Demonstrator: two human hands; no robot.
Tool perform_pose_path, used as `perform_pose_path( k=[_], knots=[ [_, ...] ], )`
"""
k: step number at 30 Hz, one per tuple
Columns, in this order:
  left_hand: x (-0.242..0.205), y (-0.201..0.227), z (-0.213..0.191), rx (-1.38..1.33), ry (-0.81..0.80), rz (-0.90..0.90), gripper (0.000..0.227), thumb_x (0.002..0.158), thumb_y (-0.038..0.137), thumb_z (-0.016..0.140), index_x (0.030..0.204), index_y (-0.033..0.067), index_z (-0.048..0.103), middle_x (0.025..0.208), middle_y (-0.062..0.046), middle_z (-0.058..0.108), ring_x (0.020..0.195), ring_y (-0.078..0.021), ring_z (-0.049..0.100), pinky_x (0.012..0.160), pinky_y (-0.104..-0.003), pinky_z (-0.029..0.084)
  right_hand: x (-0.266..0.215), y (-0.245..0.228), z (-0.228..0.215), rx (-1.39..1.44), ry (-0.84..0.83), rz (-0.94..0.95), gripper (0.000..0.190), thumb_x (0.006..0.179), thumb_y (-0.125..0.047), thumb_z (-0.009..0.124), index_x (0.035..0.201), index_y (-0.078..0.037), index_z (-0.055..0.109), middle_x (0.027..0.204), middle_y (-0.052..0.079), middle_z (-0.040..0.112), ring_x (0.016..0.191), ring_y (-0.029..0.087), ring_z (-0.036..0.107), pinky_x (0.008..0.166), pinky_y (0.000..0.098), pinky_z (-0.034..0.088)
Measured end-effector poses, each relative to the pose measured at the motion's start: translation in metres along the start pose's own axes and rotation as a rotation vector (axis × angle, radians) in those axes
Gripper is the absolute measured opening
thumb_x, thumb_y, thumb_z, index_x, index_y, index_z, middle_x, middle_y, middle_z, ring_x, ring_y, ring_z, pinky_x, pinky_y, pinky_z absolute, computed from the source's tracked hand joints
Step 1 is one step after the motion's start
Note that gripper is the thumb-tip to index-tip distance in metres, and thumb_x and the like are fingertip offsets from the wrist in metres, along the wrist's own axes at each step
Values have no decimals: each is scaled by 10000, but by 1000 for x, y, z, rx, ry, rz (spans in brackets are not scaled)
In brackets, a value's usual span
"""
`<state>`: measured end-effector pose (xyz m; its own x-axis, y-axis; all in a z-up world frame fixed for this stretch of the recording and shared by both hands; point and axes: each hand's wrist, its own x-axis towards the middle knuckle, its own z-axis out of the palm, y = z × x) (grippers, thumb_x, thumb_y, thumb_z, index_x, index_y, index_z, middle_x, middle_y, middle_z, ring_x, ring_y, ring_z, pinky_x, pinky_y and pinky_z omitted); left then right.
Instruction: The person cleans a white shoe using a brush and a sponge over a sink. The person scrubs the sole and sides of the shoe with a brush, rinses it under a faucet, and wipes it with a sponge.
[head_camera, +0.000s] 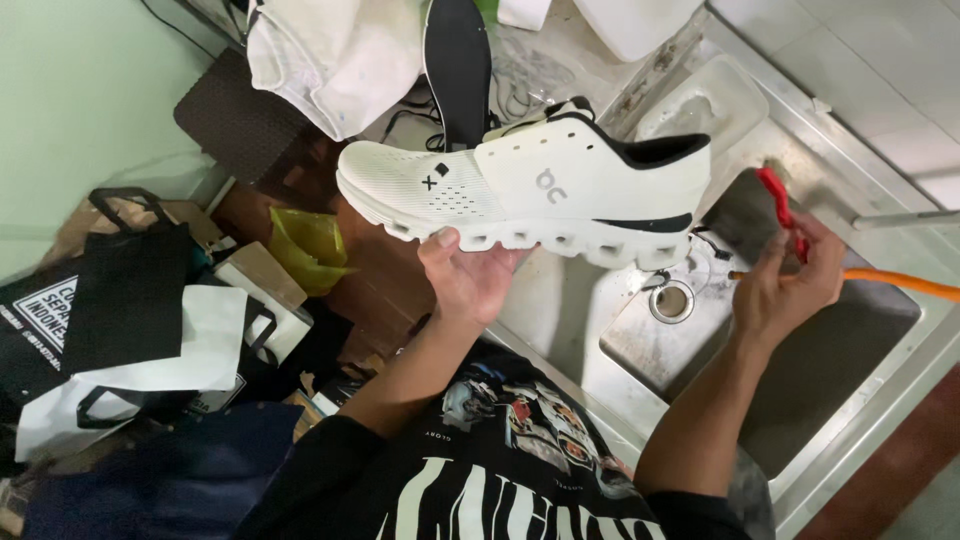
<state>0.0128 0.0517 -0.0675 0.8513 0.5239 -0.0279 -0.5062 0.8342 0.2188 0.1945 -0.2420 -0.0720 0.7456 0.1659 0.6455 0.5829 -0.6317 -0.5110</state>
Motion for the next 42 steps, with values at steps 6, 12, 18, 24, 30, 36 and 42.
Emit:
perform_pose_path(
  k=[6,12,18,24,30,36,42],
  knots=[
    [-27,-39,-9,257,-144,2,865,971,142,683,1722,57,264,1689,-211,462,1492,-413,542,1238,-608,528,-16,-70,-65,122,231,37,464,1216,-296,647,877,10,563,794,85,483,703,181,346,699,377,260],
    [-48,-34,1,301,-146,-88,796,947,174,732,1668,146,393,1663,-99,509,1527,-327,509,1264,-510,487,-1,-85,-70,-136,385,-12,403,1011,6,734,728,-60,456,697,66,452,684,222,319,939,456,311],
    [-52,-33,11,264,-78,-147,823,925,167,728,1674,131,389,1658,-110,519,1523,-324,512,1250,-523,489,-2,-163,-49,-309,153,-175,412,879,-38,687,653,-153,363,586,-26,373,577,200,329,851,457,261],
    [-52,-39,26,377,-112,-51,835,887,196,742,1642,221,387,1660,-25,453,1414,-180,527,1250,-473,452,-11,-115,-49,-255,145,-183,338,825,-24,723,622,-151,485,553,-7,401,525,272,456,755,410,327],
    [-58,-31,17,402,-231,-27,838,973,164,754,1701,132,341,1706,-105,460,1591,-330,453,1342,-532,422,4,-101,-56,-302,208,-113,389,752,64,636,639,-94,299,592,17,186,562,200,128,550,390,123],
    [-56,-27,7,321,-92,-181,819,927,158,723,1666,118,372,1672,-116,484,1526,-312,496,1261,-498,469,0,-62,-54,-245,263,-241,314,777,58,646,661,-91,396,546,9,320,491,183,248,496,364,198],
    [-46,-25,26,251,-46,-138,829,927,149,774,1666,163,400,1627,-68,557,1457,-282,577,1141,-454,582,3,-97,-49,-336,156,-416,163,647,-88,621,583,-158,489,520,-16,353,467,168,257,535,350,207]
  ],
)
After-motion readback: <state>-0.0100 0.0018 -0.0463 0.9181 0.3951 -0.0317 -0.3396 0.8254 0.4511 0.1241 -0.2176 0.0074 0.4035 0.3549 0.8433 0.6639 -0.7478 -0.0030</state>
